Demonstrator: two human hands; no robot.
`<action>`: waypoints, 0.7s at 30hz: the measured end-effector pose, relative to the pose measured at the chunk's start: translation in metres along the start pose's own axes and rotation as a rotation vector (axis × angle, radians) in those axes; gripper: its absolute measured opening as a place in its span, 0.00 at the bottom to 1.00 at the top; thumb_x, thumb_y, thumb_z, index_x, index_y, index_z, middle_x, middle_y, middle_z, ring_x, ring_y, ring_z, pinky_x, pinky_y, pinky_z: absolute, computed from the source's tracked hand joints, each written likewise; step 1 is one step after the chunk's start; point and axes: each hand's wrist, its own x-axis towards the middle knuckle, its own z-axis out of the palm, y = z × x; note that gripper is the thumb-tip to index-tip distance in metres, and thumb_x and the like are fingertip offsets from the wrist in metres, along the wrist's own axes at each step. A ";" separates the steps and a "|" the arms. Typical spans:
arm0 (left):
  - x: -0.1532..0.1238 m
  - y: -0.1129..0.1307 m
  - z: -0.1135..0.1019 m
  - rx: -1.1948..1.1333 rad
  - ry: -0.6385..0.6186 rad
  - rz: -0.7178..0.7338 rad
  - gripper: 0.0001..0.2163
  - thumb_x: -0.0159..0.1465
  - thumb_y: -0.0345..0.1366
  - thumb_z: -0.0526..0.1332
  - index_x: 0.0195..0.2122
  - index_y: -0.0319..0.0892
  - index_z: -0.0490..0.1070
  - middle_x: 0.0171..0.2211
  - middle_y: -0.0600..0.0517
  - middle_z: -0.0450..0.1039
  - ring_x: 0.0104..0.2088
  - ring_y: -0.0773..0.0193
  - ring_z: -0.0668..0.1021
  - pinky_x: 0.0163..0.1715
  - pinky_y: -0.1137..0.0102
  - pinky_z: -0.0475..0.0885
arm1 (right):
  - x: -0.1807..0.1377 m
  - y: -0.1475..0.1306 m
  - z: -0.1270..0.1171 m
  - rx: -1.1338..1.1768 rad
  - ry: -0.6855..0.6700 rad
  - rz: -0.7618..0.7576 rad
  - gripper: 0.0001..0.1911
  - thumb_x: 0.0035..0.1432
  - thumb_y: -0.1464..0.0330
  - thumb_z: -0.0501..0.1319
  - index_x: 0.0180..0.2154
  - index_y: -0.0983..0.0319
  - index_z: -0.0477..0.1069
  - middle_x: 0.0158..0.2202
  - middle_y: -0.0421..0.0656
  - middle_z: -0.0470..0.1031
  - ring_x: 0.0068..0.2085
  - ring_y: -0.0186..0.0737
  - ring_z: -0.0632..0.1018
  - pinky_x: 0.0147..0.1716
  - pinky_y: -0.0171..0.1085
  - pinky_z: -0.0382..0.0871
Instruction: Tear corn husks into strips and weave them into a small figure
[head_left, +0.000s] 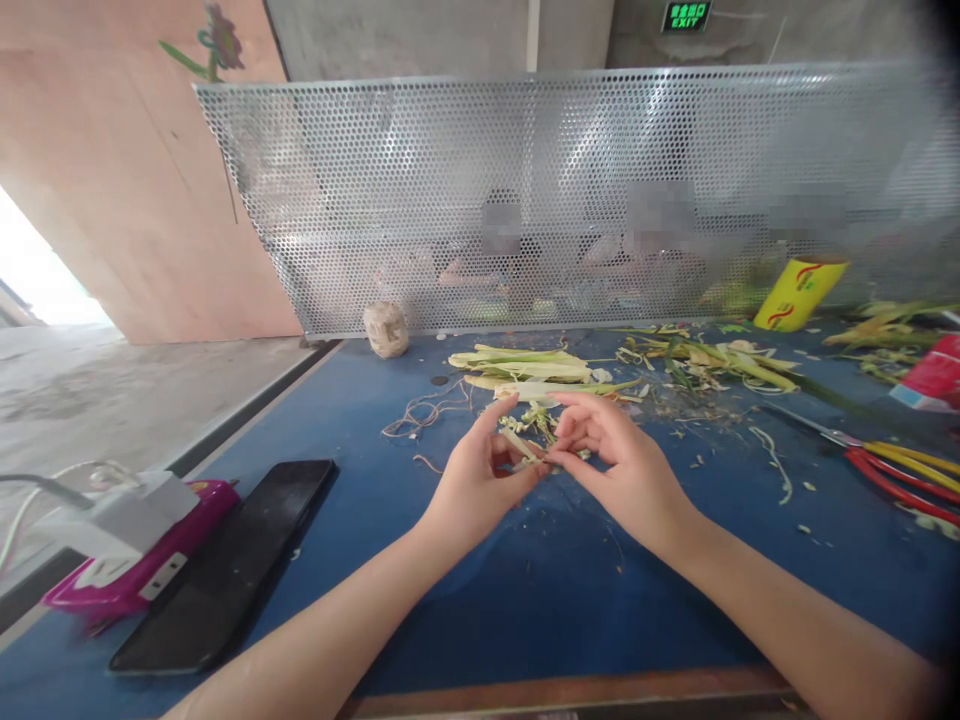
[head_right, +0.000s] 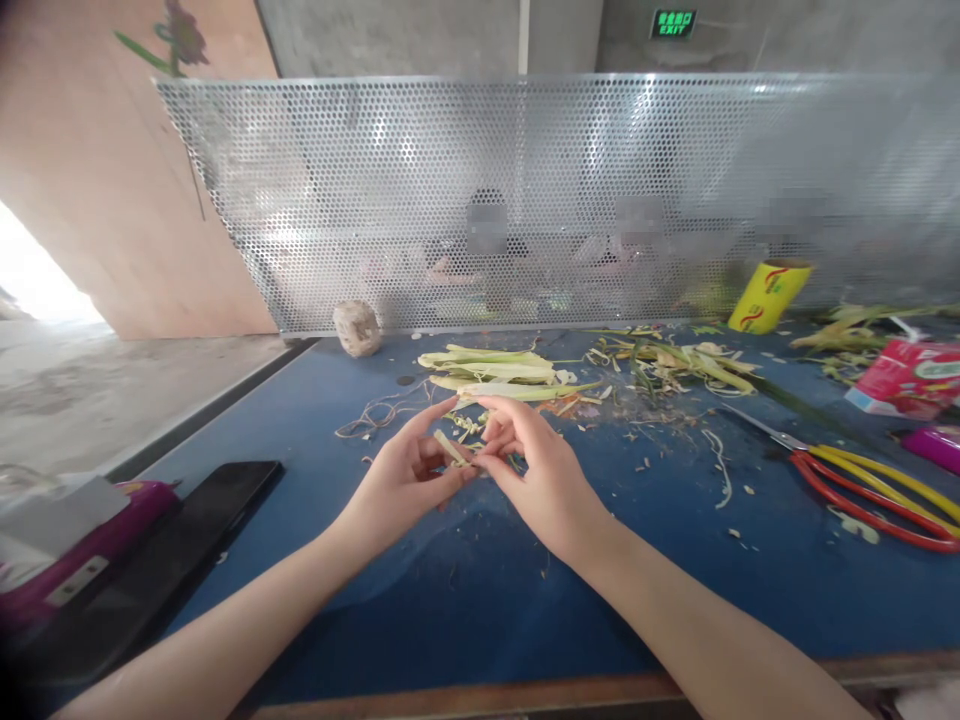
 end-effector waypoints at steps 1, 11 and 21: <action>0.000 0.000 0.000 0.009 -0.005 0.003 0.33 0.50 0.32 0.64 0.57 0.40 0.51 0.24 0.55 0.70 0.18 0.73 0.67 0.16 0.77 0.63 | 0.000 0.000 -0.001 0.002 0.001 -0.004 0.21 0.54 0.74 0.56 0.50 0.55 0.57 0.33 0.41 0.64 0.35 0.36 0.73 0.40 0.41 0.71; 0.001 0.003 -0.006 -0.085 0.038 0.032 0.34 0.49 0.33 0.65 0.56 0.41 0.50 0.25 0.55 0.71 0.20 0.70 0.71 0.17 0.74 0.70 | 0.005 0.001 -0.007 -0.110 -0.147 0.144 0.13 0.52 0.62 0.59 0.40 0.60 0.63 0.34 0.44 0.70 0.31 0.38 0.72 0.27 0.37 0.69; 0.001 0.005 -0.005 -0.136 0.036 0.017 0.40 0.46 0.33 0.68 0.57 0.39 0.48 0.20 0.56 0.72 0.18 0.68 0.72 0.15 0.74 0.69 | 0.007 -0.003 -0.011 -0.171 -0.330 0.105 0.09 0.56 0.65 0.55 0.25 0.60 0.68 0.20 0.37 0.70 0.21 0.31 0.68 0.22 0.30 0.61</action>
